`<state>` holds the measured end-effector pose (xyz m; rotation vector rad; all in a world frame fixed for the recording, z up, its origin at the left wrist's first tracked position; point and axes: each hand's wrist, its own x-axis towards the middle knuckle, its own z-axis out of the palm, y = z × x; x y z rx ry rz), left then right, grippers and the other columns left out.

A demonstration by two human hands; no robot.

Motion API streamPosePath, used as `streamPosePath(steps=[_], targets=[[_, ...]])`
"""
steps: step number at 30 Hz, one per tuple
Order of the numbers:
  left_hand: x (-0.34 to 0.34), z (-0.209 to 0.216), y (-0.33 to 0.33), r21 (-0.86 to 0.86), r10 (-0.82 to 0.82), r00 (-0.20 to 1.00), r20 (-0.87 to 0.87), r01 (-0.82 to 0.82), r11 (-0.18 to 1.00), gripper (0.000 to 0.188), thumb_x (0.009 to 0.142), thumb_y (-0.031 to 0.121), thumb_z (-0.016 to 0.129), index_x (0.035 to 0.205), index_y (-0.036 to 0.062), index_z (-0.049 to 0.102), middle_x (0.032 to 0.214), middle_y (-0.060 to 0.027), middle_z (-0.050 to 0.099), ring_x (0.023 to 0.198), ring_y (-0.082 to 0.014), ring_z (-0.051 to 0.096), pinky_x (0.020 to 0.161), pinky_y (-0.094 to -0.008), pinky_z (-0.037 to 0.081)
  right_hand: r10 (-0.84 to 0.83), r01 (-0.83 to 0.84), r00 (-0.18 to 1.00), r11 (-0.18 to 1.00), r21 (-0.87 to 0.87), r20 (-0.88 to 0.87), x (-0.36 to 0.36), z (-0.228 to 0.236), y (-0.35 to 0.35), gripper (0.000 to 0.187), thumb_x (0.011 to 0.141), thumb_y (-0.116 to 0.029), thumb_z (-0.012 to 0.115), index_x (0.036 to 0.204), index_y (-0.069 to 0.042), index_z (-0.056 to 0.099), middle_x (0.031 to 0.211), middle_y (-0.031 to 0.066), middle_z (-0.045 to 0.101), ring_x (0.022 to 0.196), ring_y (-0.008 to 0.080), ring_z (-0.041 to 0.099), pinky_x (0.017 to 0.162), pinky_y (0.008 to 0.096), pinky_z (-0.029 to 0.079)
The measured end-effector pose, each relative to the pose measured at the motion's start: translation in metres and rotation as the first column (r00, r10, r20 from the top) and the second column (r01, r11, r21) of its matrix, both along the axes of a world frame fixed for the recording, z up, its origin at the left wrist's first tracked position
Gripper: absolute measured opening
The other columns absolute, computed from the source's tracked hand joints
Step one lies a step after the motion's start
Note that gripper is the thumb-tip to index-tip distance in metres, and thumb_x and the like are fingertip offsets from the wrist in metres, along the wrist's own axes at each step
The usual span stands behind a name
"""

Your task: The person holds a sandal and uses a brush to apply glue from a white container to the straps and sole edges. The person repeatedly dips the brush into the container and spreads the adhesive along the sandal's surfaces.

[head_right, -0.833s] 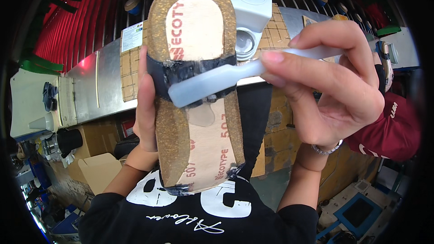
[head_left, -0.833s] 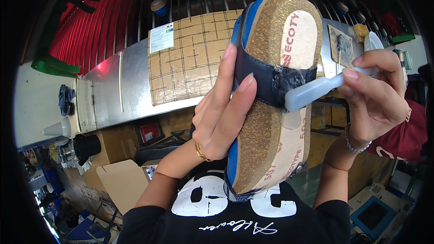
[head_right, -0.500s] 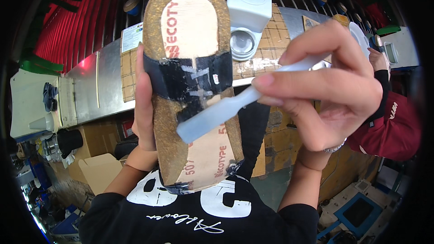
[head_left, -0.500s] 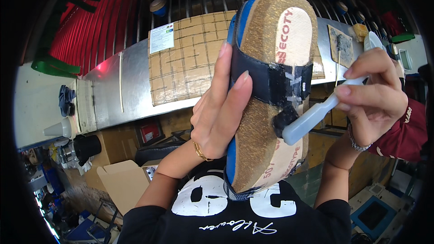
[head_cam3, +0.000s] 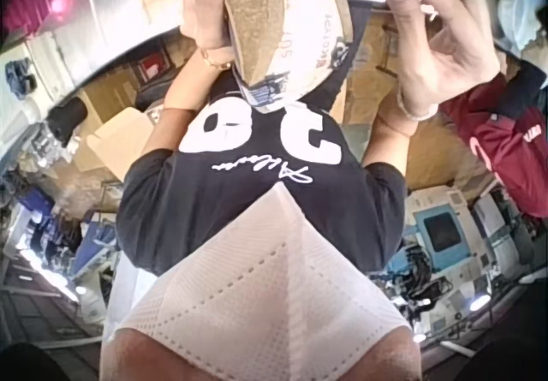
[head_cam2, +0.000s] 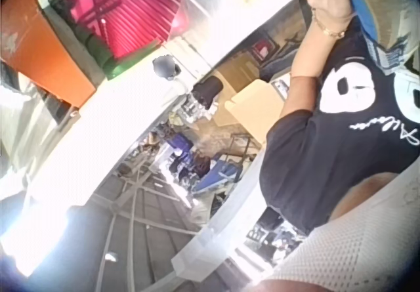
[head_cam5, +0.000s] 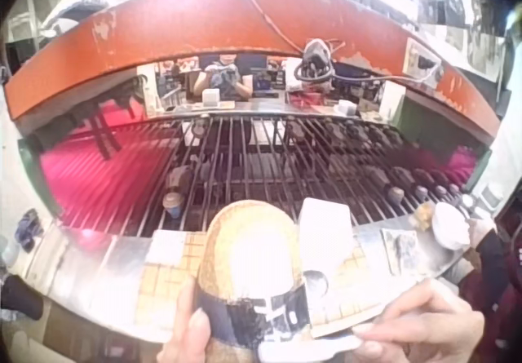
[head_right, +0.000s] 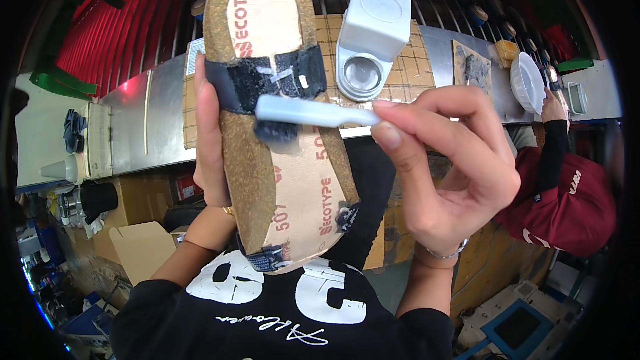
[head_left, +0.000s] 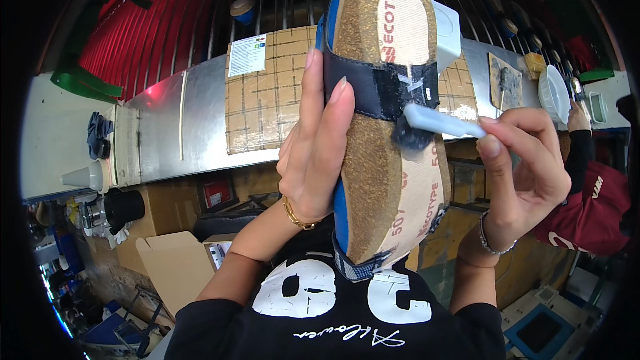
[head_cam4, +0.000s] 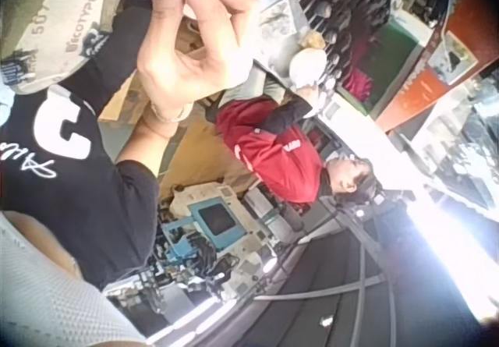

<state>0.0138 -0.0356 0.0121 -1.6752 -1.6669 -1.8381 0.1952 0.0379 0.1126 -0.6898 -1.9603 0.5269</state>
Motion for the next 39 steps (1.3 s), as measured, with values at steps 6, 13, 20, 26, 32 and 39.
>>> streamPosePath(steps=[6,13,20,26,32,39], targets=[[-0.001,-0.002,0.0,0.007,0.028,0.999,-0.02,-0.028,1.0,0.075,0.094,0.02,0.067,0.151,-0.0061,0.025,0.149,-0.0366,0.038,0.119,-0.0362,0.062,0.096,-0.035,0.054,-0.161,0.112,0.975,0.951,0.287,0.153,-0.002,0.001,-0.022,0.02,0.079,0.005,0.075,0.099,0.004,0.076,0.092,0.0125,0.063,0.085,0.0193,0.059,0.076,0.0289,0.045],[0.001,-0.001,0.004,0.023,0.038,0.999,-0.034,-0.038,0.999,0.072,0.094,0.018,0.067,0.15,-0.0068,0.028,0.148,-0.0349,0.04,0.119,-0.0346,0.062,0.097,-0.0346,0.054,-0.175,0.157,0.984,0.925,0.347,0.02,-0.006,-0.01,-0.012,0.041,0.063,0.004,0.086,0.101,-0.012,0.081,0.093,0.0074,0.065,0.078,0.0164,0.059,0.067,0.0257,0.045],[-0.001,0.0,0.005,0.03,0.027,0.999,-0.045,-0.026,0.999,0.07,0.094,0.016,0.067,0.149,-0.0074,0.031,0.147,-0.0333,0.042,0.119,-0.0329,0.062,0.097,-0.0341,0.053,0.154,-0.144,0.988,0.965,0.218,-0.026,-0.004,-0.008,0.027,0.034,0.063,0.005,0.083,0.095,-0.008,0.081,0.09,0.0086,0.064,0.075,0.0132,0.058,0.065,0.022,0.043],[-0.004,-0.001,0.004,0.036,0.038,0.998,-0.059,-0.036,0.999,0.067,0.093,0.014,0.066,0.148,-0.008,0.033,0.147,-0.0319,0.044,0.119,-0.0315,0.062,0.098,-0.0338,0.053,0.255,-0.266,0.962,0.958,0.111,0.101,0.006,-0.003,0.03,0.022,0.074,0.002,0.079,0.096,0.0,0.077,0.095,0.0131,0.063,0.085,0.0171,0.056,0.073,0.0257,0.041],[-0.006,0.0,0.004,0.049,0.047,0.996,-0.079,-0.044,0.998,0.065,0.093,0.012,0.066,0.147,-0.0085,0.035,0.146,-0.0304,0.045,0.12,-0.0301,0.062,0.099,-0.0334,0.053,0.244,-0.247,0.969,0.962,0.115,0.033,0.001,-0.009,0.029,0.035,0.056,0.004,0.081,0.089,-0.008,0.082,0.084,0.0082,0.064,0.07,0.0129,0.056,0.062,0.0222,0.04],[-0.009,-0.001,0.008,0.094,0.09,0.992,-0.09,-0.081,0.992,0.063,0.093,0.01,0.066,0.146,-0.0092,0.038,0.146,-0.0288,0.048,0.12,-0.0285,0.062,0.099,-0.033,0.053,0.216,-0.216,0.976,0.974,0.071,0.011,0.001,-0.014,0.012,0.035,0.053,0.002,0.08,0.086,-0.011,0.083,0.082,0.0074,0.064,0.07,0.0129,0.056,0.062,0.0226,0.04]])
